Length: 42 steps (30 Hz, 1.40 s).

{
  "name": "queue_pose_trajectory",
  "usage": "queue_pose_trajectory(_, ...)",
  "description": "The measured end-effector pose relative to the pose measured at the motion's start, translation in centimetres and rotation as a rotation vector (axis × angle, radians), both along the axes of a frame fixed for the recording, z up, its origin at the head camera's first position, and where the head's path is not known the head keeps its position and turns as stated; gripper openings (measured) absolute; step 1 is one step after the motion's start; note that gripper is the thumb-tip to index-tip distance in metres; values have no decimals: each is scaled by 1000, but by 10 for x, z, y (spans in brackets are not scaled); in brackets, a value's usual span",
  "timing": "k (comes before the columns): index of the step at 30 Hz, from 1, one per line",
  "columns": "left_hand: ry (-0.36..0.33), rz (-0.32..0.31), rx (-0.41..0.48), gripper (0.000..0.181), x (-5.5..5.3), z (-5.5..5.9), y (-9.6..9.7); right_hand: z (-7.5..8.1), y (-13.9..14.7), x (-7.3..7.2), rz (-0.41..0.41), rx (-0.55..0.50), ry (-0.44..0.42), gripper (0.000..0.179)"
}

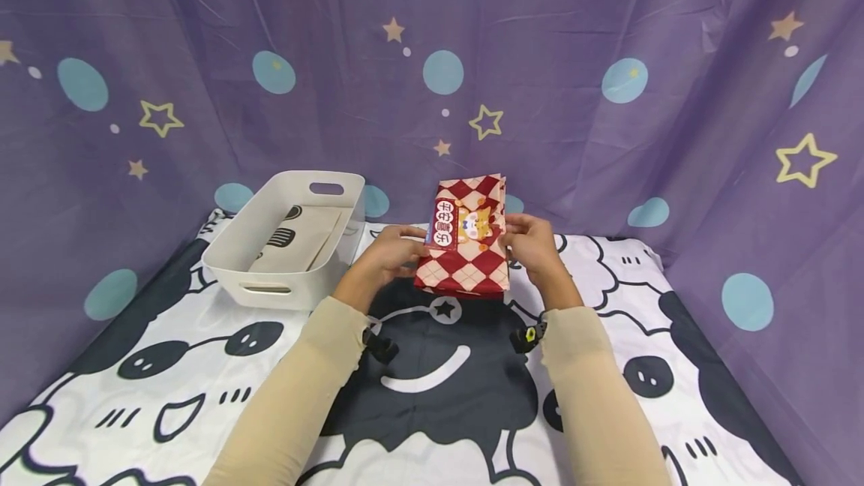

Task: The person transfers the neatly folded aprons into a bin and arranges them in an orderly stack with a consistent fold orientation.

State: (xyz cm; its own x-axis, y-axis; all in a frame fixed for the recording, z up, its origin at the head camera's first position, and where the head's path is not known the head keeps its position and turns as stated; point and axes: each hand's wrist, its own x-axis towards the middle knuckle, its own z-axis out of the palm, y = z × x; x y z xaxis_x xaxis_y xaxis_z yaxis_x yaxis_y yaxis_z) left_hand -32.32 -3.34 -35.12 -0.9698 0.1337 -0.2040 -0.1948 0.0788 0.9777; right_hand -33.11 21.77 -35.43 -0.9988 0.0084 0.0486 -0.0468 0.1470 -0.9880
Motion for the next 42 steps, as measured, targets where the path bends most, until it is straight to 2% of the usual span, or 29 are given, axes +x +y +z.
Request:
queue_pose_trajectory(13,32,32,-1,44,1,13,-17,10,-21,-4,1,36,47,51)
queue_pose_trajectory(20,78,28,-33,43,1,19,-23,14,-29,-7,2,26,71,50)
queue_pose_trajectory(31,107,34,-71,45,3,32,-40,30,-46,-6,16,56,118,48)
queue_pose_trajectory(42,122,65,-123,46,8,46,-59,32,-68,-8,29,36,162,46)
